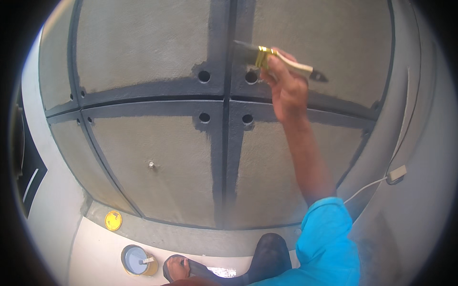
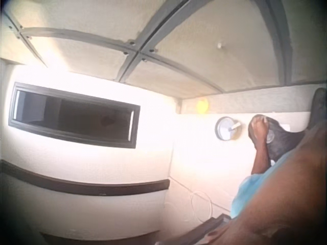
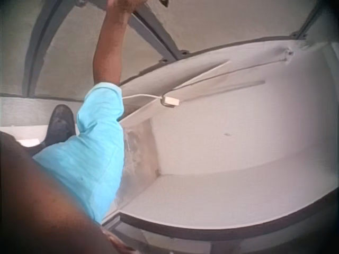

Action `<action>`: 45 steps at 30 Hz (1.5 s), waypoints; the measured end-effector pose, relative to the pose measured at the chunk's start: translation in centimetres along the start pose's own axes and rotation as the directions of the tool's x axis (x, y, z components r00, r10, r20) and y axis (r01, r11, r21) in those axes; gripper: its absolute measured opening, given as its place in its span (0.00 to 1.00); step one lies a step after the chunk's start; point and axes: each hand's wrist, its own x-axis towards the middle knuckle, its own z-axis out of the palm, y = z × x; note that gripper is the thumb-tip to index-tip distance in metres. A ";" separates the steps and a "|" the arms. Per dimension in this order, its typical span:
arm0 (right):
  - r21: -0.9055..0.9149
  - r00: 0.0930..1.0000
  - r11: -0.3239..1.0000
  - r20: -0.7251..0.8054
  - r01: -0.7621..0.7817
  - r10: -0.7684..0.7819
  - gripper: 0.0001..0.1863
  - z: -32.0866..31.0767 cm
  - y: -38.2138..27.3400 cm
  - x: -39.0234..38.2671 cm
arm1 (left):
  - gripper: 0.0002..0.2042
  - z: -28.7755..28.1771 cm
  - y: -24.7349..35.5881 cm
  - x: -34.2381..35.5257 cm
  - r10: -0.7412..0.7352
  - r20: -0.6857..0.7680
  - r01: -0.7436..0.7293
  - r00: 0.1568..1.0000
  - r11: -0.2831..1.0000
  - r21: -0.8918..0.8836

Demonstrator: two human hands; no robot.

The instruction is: The person paints a curved ceiling with a brush, repeatedly dipping the brush into a paint can and applying paint to the ceiling panels and seams. The person moves around the room to reach different sections of the ceiling.

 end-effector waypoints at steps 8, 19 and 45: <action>-0.602 0.935 0.764 0.355 0.233 -0.006 0.12 4.2 -2.3 12.1 | 0.04 -8.8 8.0 1.8 -0.197 0.229 0.215 0.953 0.975 -0.053; -0.783 0.819 0.484 0.536 0.391 0.205 0.13 7.0 -5.6 18.8 | 0.09 -23.0 17.7 -8.1 -0.422 0.279 0.457 0.863 0.887 -0.070; -0.898 0.943 0.376 0.299 0.226 0.147 0.17 8.3 -3.0 12.7 | 0.11 -37.6 8.7 -12.3 -0.600 0.444 0.658 0.666 0.752 0.031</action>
